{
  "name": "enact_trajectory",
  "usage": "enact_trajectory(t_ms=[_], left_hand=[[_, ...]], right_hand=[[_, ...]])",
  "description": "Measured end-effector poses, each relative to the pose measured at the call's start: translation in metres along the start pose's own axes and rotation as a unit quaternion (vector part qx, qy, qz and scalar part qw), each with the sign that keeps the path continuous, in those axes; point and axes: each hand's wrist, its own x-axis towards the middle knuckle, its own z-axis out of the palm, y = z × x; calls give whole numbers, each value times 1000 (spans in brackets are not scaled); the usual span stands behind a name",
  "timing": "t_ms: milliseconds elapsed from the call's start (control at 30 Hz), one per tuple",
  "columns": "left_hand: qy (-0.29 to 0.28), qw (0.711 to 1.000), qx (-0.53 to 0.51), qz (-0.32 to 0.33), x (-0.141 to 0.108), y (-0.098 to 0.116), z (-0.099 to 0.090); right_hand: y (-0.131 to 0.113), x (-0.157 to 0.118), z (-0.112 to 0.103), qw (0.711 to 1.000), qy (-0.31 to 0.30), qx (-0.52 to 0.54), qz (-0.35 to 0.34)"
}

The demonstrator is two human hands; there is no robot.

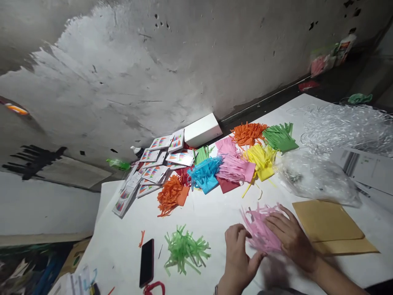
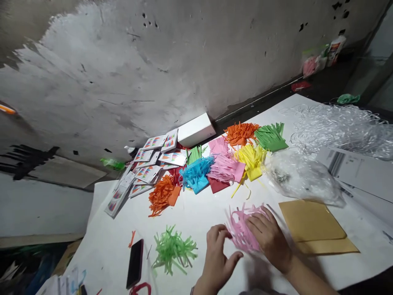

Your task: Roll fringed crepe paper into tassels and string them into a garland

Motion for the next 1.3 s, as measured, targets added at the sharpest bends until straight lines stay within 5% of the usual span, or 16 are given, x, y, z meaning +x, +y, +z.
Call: enact_trajectory(t_ms=[133, 267, 333, 467, 633, 767, 833, 1000, 1067, 1133, 1233, 1300], left_hand=[[3, 996, -63, -58, 15, 4, -9], [-129, 950, -195, -206, 33, -3, 7], [-170, 916, -273, -238, 30, -7, 18], [-163, 880, -360, -263, 6, -15, 31], [-174, 944, -147, -240, -17, -28, 18], [-74, 945, -216, -234, -12, -21, 5], [-56, 903, -347, -246, -7, -8, 11], [7, 702, -639, -313, -12, 22, 44], [7, 654, -695, -298, -24, 22, 45], [-88, 668, -697, -244, -36, 12, 32], [-386, 751, -512, -155, -45, -18, -2], [-431, 815, -343, -180, -41, -38, -21]], right_hand=[[-13, -5, -15, 994, 17, -9, -108], [-24, -7, -22, 990, 22, -21, -140], [-26, -10, -23, 989, 22, -32, -141], [-26, -18, -24, 991, 37, -17, -128], [-22, -24, -29, 995, 56, -11, -77], [-25, -22, -30, 994, 53, -20, -91], [-29, -20, -28, 994, 48, -24, -93], [-30, -13, -24, 996, 42, -41, -61], [-23, -13, -23, 997, 39, -56, -43], [-15, -14, -23, 997, 46, -64, -16], [-4, -17, -25, 996, 59, -59, 18], [-2, -18, -27, 997, 56, -44, 20]])
